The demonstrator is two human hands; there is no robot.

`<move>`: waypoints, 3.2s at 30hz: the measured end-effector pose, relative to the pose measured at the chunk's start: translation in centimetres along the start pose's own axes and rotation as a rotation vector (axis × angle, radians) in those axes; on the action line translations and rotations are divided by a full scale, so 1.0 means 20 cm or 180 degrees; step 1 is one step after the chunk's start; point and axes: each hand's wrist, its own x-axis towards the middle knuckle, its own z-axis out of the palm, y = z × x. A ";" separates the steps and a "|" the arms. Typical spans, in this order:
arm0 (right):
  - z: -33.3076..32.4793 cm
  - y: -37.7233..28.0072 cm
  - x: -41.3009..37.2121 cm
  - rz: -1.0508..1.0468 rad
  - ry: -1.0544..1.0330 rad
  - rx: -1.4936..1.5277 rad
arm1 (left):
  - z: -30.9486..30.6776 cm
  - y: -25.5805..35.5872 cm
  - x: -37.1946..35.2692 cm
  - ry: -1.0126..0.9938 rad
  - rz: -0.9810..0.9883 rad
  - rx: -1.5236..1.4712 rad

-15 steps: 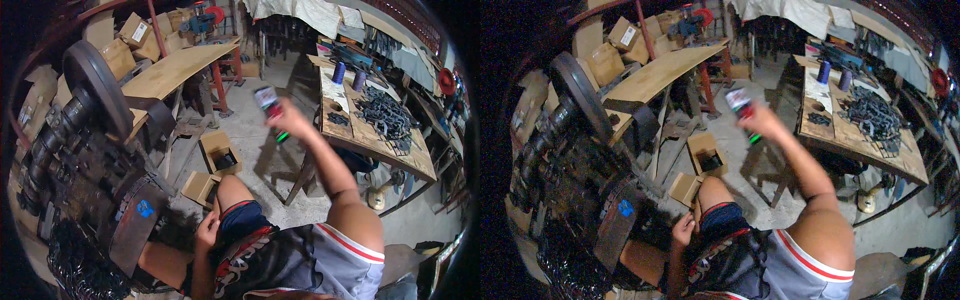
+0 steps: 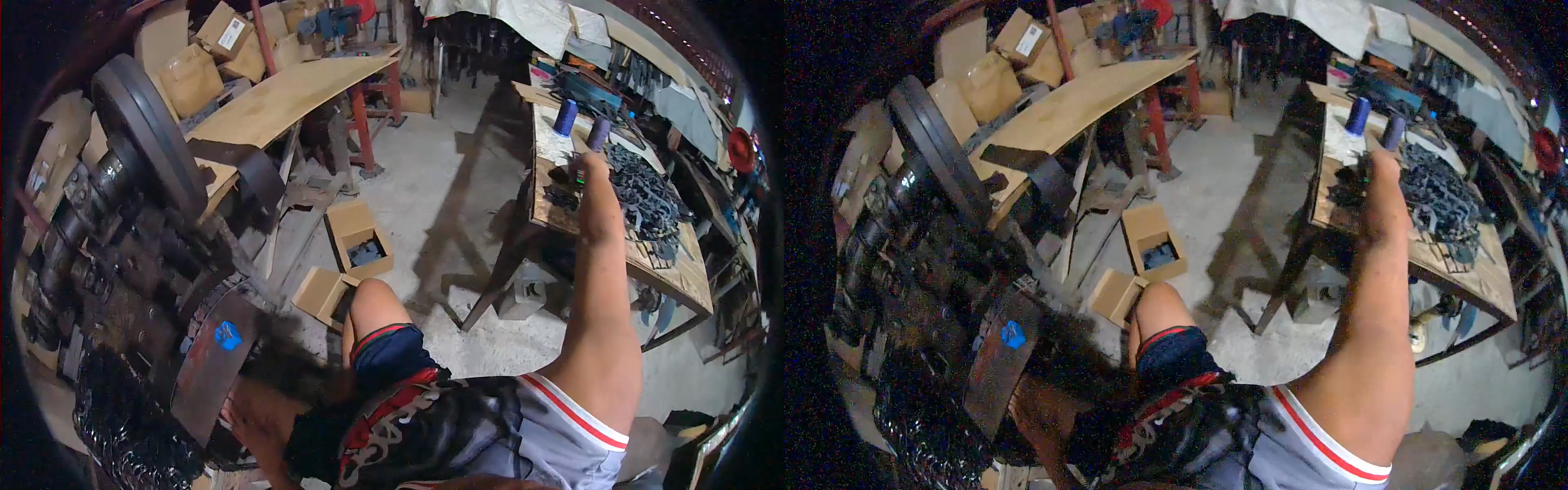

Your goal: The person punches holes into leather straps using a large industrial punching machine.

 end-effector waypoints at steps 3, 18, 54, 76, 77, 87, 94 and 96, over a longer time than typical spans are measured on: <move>0.00 0.01 -0.04 -0.0004 -0.0014 0.0536 | -0.14 0.14 0.13 -0.0722 -0.0079 -0.0372; -0.08 -0.21 -0.77 0.0608 -0.0638 0.4347 | 0.00 0.25 0.12 -0.0798 -0.0433 -0.0819; 0.07 0.08 -0.48 -0.0562 0.0340 0.0655 | -0.11 0.32 -0.01 -0.1237 -0.0090 -0.1356; 0.27 0.43 0.16 -0.0246 0.0052 -0.0631 | 0.03 0.33 0.45 -0.1974 0.1027 -0.1606; 0.26 0.43 0.18 -0.0247 0.0058 -0.0696 | 0.00 0.30 0.44 -0.1916 0.0869 -0.1645; 0.13 0.33 0.57 -0.1048 0.0318 -0.1506 | -0.42 -0.17 0.24 -0.0525 -0.1238 -0.2528; 0.29 -0.69 -0.70 -0.3482 -0.0557 0.0144 | -0.34 -0.43 0.22 0.0289 -0.1752 -0.1172; 0.51 -0.85 -1.11 -0.3286 -0.2460 0.1308 | -0.25 -0.51 0.26 0.0807 -0.1501 -0.0855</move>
